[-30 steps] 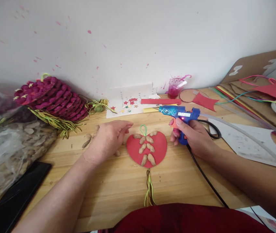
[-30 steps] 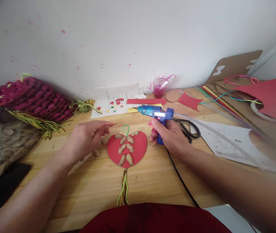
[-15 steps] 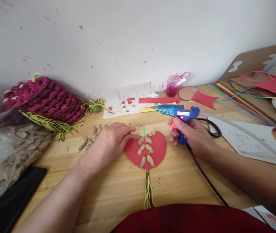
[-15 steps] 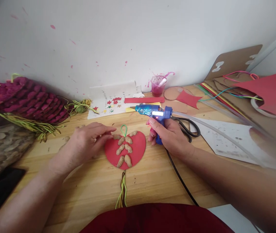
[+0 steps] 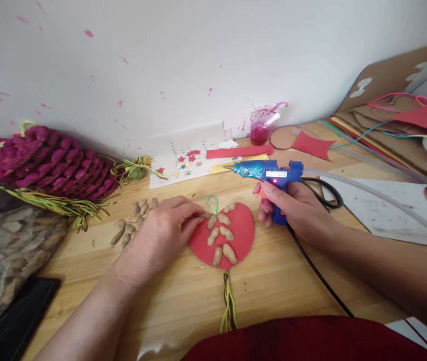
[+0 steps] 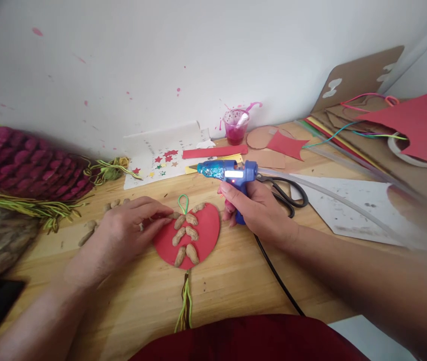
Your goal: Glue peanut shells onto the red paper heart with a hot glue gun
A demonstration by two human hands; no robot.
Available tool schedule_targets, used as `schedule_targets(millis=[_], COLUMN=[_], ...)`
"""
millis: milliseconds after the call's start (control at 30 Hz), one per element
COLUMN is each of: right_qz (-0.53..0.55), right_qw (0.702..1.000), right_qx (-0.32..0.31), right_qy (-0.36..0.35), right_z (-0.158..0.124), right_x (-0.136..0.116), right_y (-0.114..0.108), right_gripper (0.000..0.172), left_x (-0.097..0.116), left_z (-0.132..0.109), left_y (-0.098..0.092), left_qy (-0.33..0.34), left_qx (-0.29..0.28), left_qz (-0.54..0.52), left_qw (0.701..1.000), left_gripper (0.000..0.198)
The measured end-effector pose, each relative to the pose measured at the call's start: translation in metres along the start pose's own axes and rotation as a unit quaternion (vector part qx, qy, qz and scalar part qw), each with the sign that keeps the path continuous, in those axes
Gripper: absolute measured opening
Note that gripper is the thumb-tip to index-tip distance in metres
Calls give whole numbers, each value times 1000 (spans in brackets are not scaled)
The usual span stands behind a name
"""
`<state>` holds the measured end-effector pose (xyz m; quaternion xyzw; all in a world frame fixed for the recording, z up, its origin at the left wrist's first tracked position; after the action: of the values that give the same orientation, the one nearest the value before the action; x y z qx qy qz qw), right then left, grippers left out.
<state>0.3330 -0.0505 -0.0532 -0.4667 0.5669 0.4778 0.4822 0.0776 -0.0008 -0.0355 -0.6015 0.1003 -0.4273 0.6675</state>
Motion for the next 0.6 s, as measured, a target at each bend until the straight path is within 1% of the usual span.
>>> schedule_targets(millis=[433,600], right_qz=[1,4], right_qw=[1000,1000], right_qx=[-13,-13], right_qy=[-11,-9], right_z=[0,0], right_x=[-1,-1], right_y=[1,1], right_gripper=[45,47], left_x=[-3,-1], left_z=[-1,0], left_y=[0,-5], left_qy=[-7,-41], left_qx=[-3,-1], left_qz=[8,0], left_qw=[1000,999], left_gripper=[9,6])
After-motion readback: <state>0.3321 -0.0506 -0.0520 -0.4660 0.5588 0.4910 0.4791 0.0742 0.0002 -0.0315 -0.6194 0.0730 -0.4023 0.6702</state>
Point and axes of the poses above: each hand's wrist, its own z-axis towards the middle knuckle, its own y-axis out of the palm, x = y × z, the point moved 2 cm from there along z, towards the middle knuckle, and after that the axes turned 3 degrees about -y, right-handed, at the moved point
